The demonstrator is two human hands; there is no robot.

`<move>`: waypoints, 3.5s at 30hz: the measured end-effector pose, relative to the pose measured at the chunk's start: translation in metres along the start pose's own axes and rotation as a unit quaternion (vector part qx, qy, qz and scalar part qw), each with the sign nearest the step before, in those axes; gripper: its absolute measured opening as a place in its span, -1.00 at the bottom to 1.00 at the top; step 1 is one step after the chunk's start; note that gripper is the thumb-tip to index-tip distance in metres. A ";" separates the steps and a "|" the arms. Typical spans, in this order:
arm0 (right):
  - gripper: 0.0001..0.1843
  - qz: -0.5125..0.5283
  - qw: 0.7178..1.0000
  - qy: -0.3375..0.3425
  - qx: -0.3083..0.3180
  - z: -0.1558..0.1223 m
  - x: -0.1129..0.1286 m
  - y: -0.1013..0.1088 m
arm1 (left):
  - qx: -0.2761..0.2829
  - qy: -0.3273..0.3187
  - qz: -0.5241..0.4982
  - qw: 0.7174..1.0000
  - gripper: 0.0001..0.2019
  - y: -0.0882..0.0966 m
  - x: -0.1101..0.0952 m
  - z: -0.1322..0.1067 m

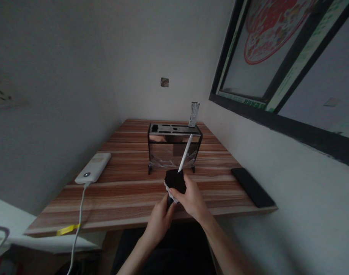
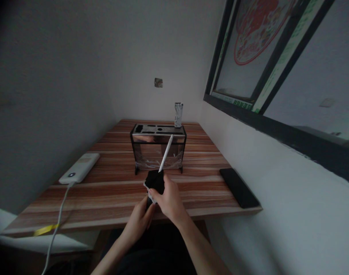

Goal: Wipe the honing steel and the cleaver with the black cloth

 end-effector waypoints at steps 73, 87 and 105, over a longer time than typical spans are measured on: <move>-0.62 0.057 0.998 -0.010 -0.025 0.003 -0.009 0.006 | 0.017 -0.008 -0.009 1.000 -0.71 -0.001 -0.001 0.001; -0.63 0.046 0.998 -0.017 -0.038 -0.005 -0.001 -0.001 | 0.014 0.000 -0.005 1.000 -0.69 -0.001 0.001 0.002; -0.69 0.072 0.993 0.021 -0.088 0.022 0.008 0.023 | 0.019 -0.013 0.007 1.000 -0.70 0.001 -0.006 0.001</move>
Point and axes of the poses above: each hand's wrist, its own z-axis towards the middle knuckle, its own y-axis out of the back of the hand, x = y × z, the point moved 2 cm from there along z, towards the middle knuckle, and after that the axes turned 12 degrees about y, right-handed, at the moved point
